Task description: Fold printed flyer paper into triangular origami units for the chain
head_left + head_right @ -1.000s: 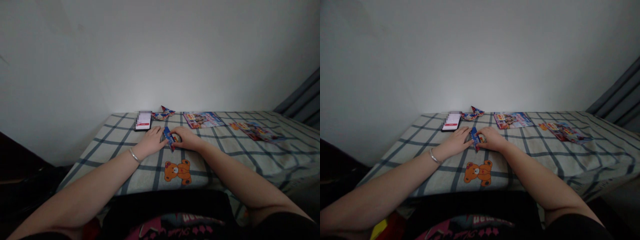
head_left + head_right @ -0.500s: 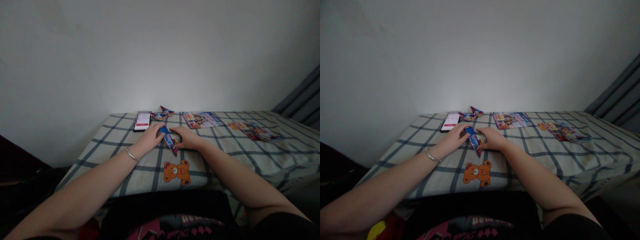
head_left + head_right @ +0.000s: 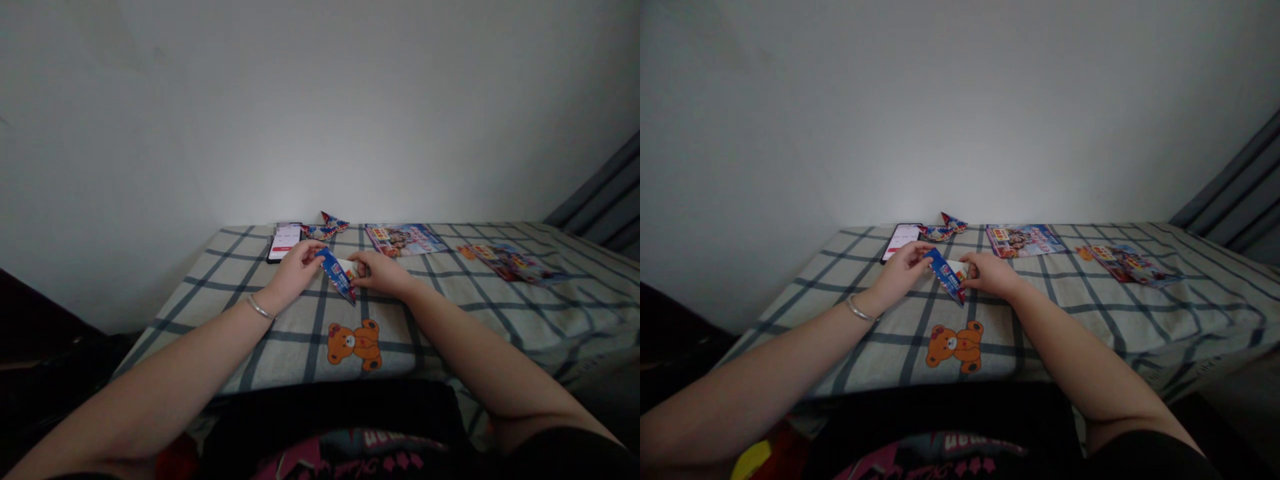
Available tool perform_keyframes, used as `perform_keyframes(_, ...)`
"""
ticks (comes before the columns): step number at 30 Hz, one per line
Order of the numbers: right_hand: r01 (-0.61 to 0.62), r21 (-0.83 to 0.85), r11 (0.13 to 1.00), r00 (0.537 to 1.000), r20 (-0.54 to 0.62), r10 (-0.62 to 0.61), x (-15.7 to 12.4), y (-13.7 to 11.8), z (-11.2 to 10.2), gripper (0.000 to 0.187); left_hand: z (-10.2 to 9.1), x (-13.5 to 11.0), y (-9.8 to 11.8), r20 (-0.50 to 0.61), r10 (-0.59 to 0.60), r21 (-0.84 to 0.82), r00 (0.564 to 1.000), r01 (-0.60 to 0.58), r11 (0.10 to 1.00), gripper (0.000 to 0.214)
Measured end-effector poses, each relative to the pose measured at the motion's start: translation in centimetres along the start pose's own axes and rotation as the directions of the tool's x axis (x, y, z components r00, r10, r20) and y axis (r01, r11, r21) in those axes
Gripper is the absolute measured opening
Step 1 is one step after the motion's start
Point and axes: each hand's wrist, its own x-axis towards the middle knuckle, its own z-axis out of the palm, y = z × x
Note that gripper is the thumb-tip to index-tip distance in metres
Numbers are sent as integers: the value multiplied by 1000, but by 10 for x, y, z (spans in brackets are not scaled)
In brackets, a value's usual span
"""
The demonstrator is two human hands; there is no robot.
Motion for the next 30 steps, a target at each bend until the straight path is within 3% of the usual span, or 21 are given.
perform_keyframes(4, -63, 4, 998, 993, -100, 63, -1, -3, -3, 10, -3, 0, 1, -70, 100, 48, 992, -97, 994, 21)
perform_keyframes(11, 27, -39, 999, 954, -298, -38, -4, -7, -6, 7, -10, -5, 26, -106, 325, 281, 940, -285, 916, 12)
perform_keyframes(14, 49, -9, 999, 952, -301, -50, -4, -6, -6, 6, -12, -7, 31, -60, 371, 304, 927, -337, 891, 12)
perform_keyframes(18, -15, 122, 992, 960, -275, 48, -4, -6, -5, 6, -12, -8, 33, -49, 424, 298, 904, -392, 870, 13)
perform_keyframes(21, 0, 191, 982, 958, -281, 55, -4, -6, -4, 4, -11, -9, 35, -50, 461, 291, 886, -429, 855, 14)
perform_keyframes(24, 63, 191, 979, 959, -284, -6, -3, -5, -2, 3, -10, -10, 35, -24, 459, 294, 888, -432, 853, 15)
perform_keyframes(30, 91, 151, 984, 981, -183, -63, -2, 1, -3, 9, -9, -12, 29, 75, 386, 264, 920, -391, 882, 19)
